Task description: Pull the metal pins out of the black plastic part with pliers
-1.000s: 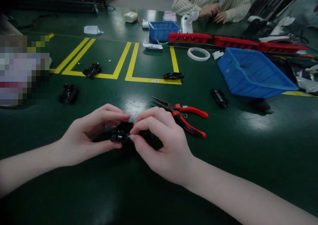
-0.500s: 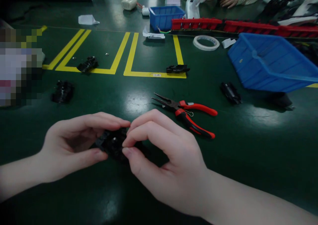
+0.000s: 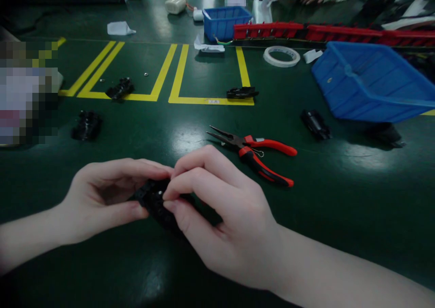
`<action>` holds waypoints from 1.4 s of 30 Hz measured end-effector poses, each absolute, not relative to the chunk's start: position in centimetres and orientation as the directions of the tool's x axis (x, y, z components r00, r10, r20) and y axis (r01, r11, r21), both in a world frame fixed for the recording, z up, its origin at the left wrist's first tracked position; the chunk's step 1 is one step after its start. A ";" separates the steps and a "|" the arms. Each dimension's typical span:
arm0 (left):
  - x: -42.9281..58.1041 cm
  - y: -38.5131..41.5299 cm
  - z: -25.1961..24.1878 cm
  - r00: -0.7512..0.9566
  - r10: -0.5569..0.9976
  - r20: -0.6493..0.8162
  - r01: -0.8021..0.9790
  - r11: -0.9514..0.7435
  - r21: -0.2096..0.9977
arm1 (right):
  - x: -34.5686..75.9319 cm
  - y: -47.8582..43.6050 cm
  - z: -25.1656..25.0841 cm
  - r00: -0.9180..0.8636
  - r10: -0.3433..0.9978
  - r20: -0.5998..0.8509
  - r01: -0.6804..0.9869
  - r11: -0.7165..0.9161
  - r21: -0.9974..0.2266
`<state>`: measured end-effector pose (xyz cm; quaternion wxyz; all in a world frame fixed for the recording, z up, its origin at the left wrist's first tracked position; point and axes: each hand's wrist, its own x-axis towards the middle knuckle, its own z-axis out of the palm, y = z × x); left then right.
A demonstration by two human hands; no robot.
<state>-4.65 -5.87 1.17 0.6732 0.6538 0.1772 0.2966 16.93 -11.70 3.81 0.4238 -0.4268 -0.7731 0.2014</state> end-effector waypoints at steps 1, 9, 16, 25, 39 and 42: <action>-4.6 -5.9 1.2 0.758 0.636 0.148 -0.170 -0.027 0.985 | 17.0 -11.7 3.8 -0.286 0.826 0.486 0.484 0.562 -0.671; -4.5 -5.9 1.2 0.725 0.676 0.134 -0.122 -0.065 0.990 | 16.9 -11.6 3.5 -0.338 0.807 0.484 0.549 0.587 -0.595; -4.3 -5.6 0.7 0.641 0.752 0.152 0.024 -0.218 0.976 | 16.9 -10.9 2.7 -0.299 0.810 0.505 0.538 0.580 -0.612; -4.0 -5.0 0.3 0.654 0.725 0.216 0.265 -0.486 0.833 | 16.5 -9.6 0.9 -0.222 0.932 0.288 0.458 0.360 -0.813; -3.5 -4.2 0.0 0.693 0.697 0.183 0.450 -0.616 0.646 | 15.4 -8.9 0.1 -0.390 0.836 0.386 0.813 0.509 -0.282; -3.5 -4.2 0.0 0.693 0.700 0.171 0.480 -0.626 0.615 | 15.3 -9.1 0.1 -0.375 0.838 0.396 0.818 0.500 -0.284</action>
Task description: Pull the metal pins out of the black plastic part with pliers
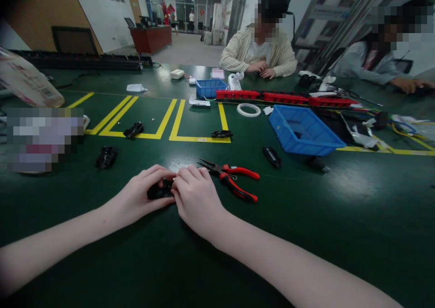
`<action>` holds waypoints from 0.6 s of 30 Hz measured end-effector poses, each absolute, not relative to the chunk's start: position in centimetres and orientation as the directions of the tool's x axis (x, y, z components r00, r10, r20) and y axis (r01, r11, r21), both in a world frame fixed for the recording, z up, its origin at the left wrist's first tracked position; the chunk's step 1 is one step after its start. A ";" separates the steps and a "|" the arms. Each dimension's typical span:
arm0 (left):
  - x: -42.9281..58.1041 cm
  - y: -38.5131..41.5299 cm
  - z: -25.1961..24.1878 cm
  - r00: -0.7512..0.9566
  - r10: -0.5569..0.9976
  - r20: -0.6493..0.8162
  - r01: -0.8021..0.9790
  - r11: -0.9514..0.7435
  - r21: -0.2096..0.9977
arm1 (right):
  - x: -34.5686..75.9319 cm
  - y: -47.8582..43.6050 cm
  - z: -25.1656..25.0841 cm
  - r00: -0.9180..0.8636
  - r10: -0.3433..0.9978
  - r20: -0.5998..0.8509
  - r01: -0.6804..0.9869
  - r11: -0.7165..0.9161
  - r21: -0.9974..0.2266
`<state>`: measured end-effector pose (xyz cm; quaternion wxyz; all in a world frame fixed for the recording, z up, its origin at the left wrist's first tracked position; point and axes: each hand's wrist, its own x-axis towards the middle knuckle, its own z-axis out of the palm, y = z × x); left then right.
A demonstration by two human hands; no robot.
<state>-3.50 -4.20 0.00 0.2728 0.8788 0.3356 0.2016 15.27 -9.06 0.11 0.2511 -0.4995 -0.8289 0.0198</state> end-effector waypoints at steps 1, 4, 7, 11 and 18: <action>-3.5 -4.2 0.1 0.698 0.695 0.169 0.484 -0.632 0.605 | 15.3 -9.1 0.0 -0.371 0.838 0.401 0.819 0.499 -0.285; -3.4 -4.1 0.4 0.725 0.665 0.177 0.460 -0.660 0.594 | 15.4 -9.2 -0.3 -0.366 0.834 0.413 0.817 0.501 -0.286; -3.6 -4.1 0.7 0.766 0.611 0.200 0.405 -0.700 0.588 | 15.9 -9.2 -0.5 -0.365 0.825 0.432 0.811 0.509 -0.287; -4.2 -3.6 0.7 0.816 0.541 0.205 0.358 -0.751 0.555 | 16.6 -9.0 -0.6 -0.351 0.817 0.458 0.807 0.512 -0.295; -3.7 -2.0 1.0 0.860 0.463 0.214 0.351 -0.842 0.410 | 17.2 -9.1 -0.3 -0.351 0.798 0.489 0.809 0.522 -0.271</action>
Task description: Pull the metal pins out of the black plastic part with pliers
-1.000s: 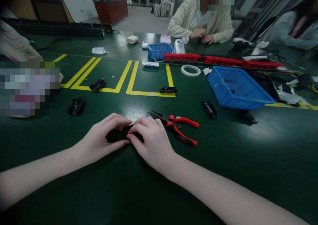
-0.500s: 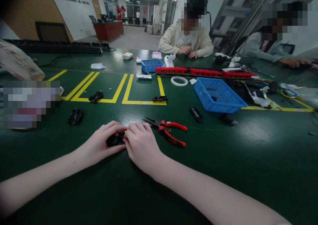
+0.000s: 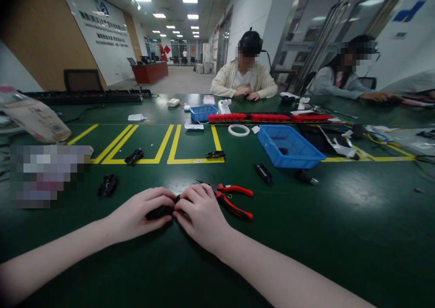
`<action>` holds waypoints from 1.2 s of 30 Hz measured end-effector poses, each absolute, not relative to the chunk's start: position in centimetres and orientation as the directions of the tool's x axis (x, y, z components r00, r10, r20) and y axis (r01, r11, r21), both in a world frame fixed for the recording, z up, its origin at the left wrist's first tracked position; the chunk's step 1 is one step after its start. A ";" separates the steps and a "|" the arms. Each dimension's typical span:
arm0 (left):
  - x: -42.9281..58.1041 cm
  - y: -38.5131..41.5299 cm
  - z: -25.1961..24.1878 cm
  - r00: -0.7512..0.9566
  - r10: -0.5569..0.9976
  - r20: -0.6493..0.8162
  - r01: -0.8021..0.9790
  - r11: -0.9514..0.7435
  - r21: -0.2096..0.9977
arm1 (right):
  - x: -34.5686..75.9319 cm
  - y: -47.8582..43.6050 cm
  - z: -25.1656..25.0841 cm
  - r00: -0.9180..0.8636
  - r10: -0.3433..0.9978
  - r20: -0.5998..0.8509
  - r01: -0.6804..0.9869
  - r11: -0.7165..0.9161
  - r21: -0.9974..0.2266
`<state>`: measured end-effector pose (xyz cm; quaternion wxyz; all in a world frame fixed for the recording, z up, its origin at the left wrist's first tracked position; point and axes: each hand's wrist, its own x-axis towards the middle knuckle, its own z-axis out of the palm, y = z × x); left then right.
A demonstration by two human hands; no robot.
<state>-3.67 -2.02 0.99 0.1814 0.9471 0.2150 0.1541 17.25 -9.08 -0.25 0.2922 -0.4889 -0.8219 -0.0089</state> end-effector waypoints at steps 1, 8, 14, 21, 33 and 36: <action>-3.5 -1.9 1.1 0.856 0.468 0.220 0.370 -0.852 0.370 | 17.5 -9.2 -0.1 -0.355 0.793 0.495 0.810 0.526 -0.261; -3.2 -1.5 0.8 0.856 0.452 0.253 0.427 -0.892 0.148 | 23.1 -10.3 1.5 -0.321 0.813 0.485 0.907 0.412 -0.091; -3.1 -0.9 0.7 0.856 0.457 0.243 0.446 -0.889 0.100 | 27.6 -11.2 0.7 -0.119 0.956 0.268 0.986 0.147 -0.084; -2.2 0.0 0.5 0.859 0.441 0.260 0.428 -0.897 0.106 | 28.7 -11.0 0.0 -0.090 0.953 0.290 0.989 0.121 -0.090; -3.0 1.4 0.5 0.886 0.458 0.069 0.392 -0.821 0.416 | 28.6 -11.1 0.1 -0.163 0.881 0.445 0.948 0.264 -0.175; -2.9 1.5 0.6 0.901 0.435 0.013 0.383 -0.807 0.449 | 28.7 -11.2 0.1 -0.153 0.872 0.465 0.942 0.272 -0.199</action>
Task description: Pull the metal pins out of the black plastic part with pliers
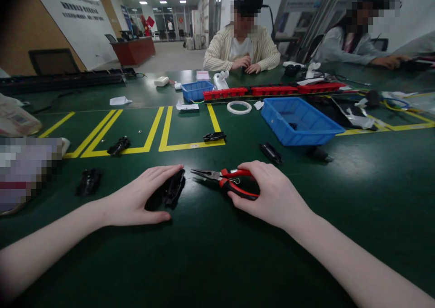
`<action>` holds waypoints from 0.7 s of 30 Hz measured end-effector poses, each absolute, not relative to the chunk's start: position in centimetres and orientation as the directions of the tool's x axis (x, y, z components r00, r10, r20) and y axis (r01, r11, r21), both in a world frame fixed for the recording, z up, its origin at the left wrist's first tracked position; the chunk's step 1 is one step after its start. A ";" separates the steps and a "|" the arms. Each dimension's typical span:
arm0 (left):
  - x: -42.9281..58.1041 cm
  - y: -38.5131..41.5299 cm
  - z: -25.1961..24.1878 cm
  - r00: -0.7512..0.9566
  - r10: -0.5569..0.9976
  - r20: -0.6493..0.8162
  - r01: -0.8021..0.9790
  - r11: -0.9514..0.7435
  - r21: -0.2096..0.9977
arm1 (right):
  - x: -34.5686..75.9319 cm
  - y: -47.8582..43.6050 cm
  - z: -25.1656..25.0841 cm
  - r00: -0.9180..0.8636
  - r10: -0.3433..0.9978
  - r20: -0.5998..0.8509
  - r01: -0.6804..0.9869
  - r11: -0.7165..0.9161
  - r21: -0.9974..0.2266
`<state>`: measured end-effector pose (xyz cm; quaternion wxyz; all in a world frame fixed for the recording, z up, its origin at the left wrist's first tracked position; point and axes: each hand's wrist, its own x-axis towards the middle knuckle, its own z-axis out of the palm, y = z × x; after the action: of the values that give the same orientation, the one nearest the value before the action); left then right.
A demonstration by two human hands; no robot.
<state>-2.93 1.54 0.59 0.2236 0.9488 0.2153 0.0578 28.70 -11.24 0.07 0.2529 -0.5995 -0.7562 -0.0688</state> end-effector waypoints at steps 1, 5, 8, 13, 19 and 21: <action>-2.9 1.5 0.7 0.901 0.435 0.008 0.384 -0.804 0.453 | 28.7 -11.3 0.2 -0.153 0.872 0.466 0.938 0.277 -0.210; -3.0 1.5 0.8 0.906 0.423 0.024 0.365 -0.807 0.464 | 28.2 -11.8 0.8 -0.151 0.847 0.509 0.924 0.304 -0.232; -3.1 1.6 0.8 0.914 0.401 0.052 0.334 -0.821 0.462 | 27.7 -12.1 1.1 -0.178 0.816 0.550 0.914 0.344 -0.216; -3.1 1.8 0.8 0.925 0.373 0.079 0.305 -0.848 0.434 | 26.9 -12.7 0.9 -0.248 0.828 0.503 0.878 0.412 -0.245; -3.1 1.8 0.8 0.932 0.355 0.069 0.295 -0.857 0.422 | 26.2 -12.9 0.8 -0.259 0.851 0.457 0.866 0.415 -0.280; -3.2 1.8 0.8 0.933 0.352 0.072 0.289 -0.855 0.431 | 26.1 -12.9 0.9 -0.244 0.869 0.431 0.876 0.388 -0.286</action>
<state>-3.17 1.80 0.81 0.2115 0.9602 0.1669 0.0743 26.08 -12.88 0.85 0.2685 -0.5533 -0.7885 -0.0069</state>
